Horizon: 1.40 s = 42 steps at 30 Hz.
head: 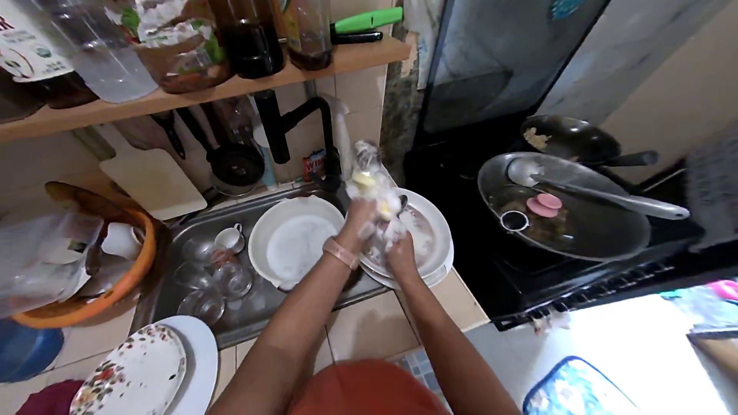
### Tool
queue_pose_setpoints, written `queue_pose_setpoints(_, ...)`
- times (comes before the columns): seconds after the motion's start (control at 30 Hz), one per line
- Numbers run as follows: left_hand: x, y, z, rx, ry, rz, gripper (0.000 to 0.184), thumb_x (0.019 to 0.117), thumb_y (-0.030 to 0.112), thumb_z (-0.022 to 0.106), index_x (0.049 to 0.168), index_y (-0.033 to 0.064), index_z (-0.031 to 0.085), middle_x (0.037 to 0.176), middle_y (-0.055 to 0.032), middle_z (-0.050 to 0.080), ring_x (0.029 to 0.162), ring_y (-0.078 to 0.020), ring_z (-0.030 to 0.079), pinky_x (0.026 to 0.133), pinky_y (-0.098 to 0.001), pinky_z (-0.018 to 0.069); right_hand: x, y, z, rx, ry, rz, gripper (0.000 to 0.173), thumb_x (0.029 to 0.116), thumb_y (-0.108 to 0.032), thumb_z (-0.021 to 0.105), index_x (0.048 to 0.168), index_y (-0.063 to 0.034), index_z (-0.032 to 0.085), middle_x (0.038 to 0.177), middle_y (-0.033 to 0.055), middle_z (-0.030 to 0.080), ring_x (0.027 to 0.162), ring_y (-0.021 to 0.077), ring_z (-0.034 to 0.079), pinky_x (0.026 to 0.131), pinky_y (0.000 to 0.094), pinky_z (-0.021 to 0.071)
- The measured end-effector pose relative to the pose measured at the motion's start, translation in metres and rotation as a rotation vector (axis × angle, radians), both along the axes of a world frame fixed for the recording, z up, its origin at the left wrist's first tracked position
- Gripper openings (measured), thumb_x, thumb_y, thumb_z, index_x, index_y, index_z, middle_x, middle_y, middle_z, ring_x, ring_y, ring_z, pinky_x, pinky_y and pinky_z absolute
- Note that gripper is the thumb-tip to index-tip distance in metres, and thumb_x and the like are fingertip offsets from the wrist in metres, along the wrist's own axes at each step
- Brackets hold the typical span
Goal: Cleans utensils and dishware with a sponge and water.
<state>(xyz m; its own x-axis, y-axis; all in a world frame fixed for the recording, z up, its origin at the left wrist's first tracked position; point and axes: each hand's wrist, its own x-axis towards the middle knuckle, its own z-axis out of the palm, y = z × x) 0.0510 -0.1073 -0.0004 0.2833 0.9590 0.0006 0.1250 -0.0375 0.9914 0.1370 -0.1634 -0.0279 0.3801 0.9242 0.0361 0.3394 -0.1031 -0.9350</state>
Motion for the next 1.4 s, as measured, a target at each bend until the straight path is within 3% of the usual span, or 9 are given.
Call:
queue_pose_setpoints(0.1, -0.002, -0.004, -0.006, 0.079, 0.104, 0.037, 0.046, 0.1015, 0.006, 0.06, 0.143, -0.0056, 0.045, 0.133, -0.027, 0.058, 0.117, -0.0337, 0.059, 0.099, -0.0484, 0.0488, 0.003, 0.005, 0.008, -0.052, -0.048, 0.157, 0.03, 0.1035, -0.004, 0.052, 0.127, 0.0138, 0.057, 0.111, 0.0267, 0.065, 0.101, 0.029, 0.065, 0.093, 0.0421, 0.052)
queue_pose_setpoints(0.2, -0.03, 0.024, -0.014, 0.193, 0.218, 0.116, 0.055, 0.1, 0.002, 0.06, 0.147, -0.012, 0.036, 0.141, -0.0337, 0.052, 0.128, -0.0419, 0.055, 0.108, -0.0504, 0.0448, 0.024, 0.012, 0.013, -0.288, -0.245, 0.299, 0.034, 0.1044, -0.009, 0.055, 0.134, 0.0068, 0.06, 0.127, 0.0303, 0.063, 0.12, 0.0421, 0.061, 0.105, 0.0568, 0.0454)
queue_pose_setpoints(0.37, -0.093, 0.072, -0.057, 0.156, 0.505, 0.18, 0.045, 0.0998, 0.012, 0.065, 0.136, -0.0099, 0.051, 0.126, -0.0339, 0.061, 0.114, -0.0465, 0.062, 0.099, -0.0587, 0.0488, 0.056, 0.027, 0.0, -0.587, -0.379, 0.087, 0.035, 0.1039, -0.011, 0.055, 0.13, 0.0124, 0.057, 0.13, 0.0344, 0.06, 0.124, 0.0483, 0.058, 0.104, 0.063, 0.0448)
queue_pose_setpoints(0.53, -0.125, 0.092, -0.092, -0.132, 0.887, 0.084, 0.044, 0.1007, 0.017, 0.063, 0.136, -0.009, 0.055, 0.132, -0.0336, 0.059, 0.125, -0.0469, 0.057, 0.107, -0.0617, 0.0428, 0.059, 0.05, -0.02, -0.61, -0.437, 0.076, 0.036, 0.1035, -0.014, 0.056, 0.129, 0.0106, 0.058, 0.132, 0.0321, 0.06, 0.126, 0.0466, 0.058, 0.102, 0.0634, 0.0462)
queue_pose_setpoints(0.73, -0.138, 0.089, -0.107, -0.197, 0.991, 0.037, 0.044, 0.1019, 0.014, 0.061, 0.136, -0.0132, 0.053, 0.138, -0.0341, 0.056, 0.133, -0.0459, 0.052, 0.112, -0.0573, 0.0395, 0.058, 0.059, -0.015, -0.656, -0.466, 0.065, 0.037, 0.0997, -0.013, 0.062, 0.127, 0.012, 0.058, 0.132, 0.0325, 0.059, 0.126, 0.0463, 0.058, 0.101, 0.0631, 0.0466)
queue_pose_setpoints(0.93, -0.141, 0.092, -0.11, -0.148, 1.013, 0.132, 0.053, 0.0967, 0.013, 0.067, 0.14, -0.0099, 0.048, 0.137, -0.033, 0.056, 0.128, -0.0468, 0.056, 0.107, -0.0605, 0.0439, 0.084, 0.049, -0.013, -0.662, -0.518, 0.058, 0.038, 0.0982, -0.013, 0.065, 0.125, 0.0126, 0.06, 0.132, 0.0333, 0.06, 0.127, 0.0473, 0.057, 0.104, 0.063, 0.0458)
queue_pose_setpoints(1.13, -0.134, 0.096, -0.124, -0.203, 0.938, -0.131, 0.049, 0.1047, 0.017, 0.057, 0.141, -0.0141, 0.047, 0.141, -0.0357, 0.052, 0.135, -0.0458, 0.05, 0.114, -0.056, 0.0372, 0.092, 0.03, 0.022, -0.821, -0.672, 0.037, 0.029, 0.099, -0.012, 0.062, 0.118, 0.0102, 0.064, 0.127, 0.031, 0.064, 0.12, 0.0466, 0.062, 0.095, 0.066, 0.0492)
queue_pose_setpoints(1.23, -0.125, 0.096, -0.126, -0.138, 1.024, -0.182, 0.046, 0.1004, 0.011, 0.06, 0.139, -0.0126, 0.049, 0.141, -0.0349, 0.052, 0.135, -0.0462, 0.05, 0.113, -0.0566, 0.0386, 0.093, 0.02, 0.032, -0.834, -0.7, -0.012, 0.025, 0.0989, -0.01, 0.06, 0.115, 0.0086, 0.066, 0.124, 0.0297, 0.065, 0.118, 0.0471, 0.063, 0.091, 0.0667, 0.0502)
queue_pose_setpoints(1.4, -0.117, 0.093, -0.138, -0.06, 1.166, -0.52, 0.041, 0.0974, 0.007, 0.062, 0.134, -0.0104, 0.055, 0.136, -0.0324, 0.057, 0.13, -0.0452, 0.054, 0.111, -0.0584, 0.0405, 0.094, 0.011, 0.034, -0.856, -0.709, -0.063, 0.024, 0.0987, -0.009, 0.061, 0.117, 0.0059, 0.065, 0.124, 0.0286, 0.066, 0.117, 0.0462, 0.064, 0.09, 0.0652, 0.0516)
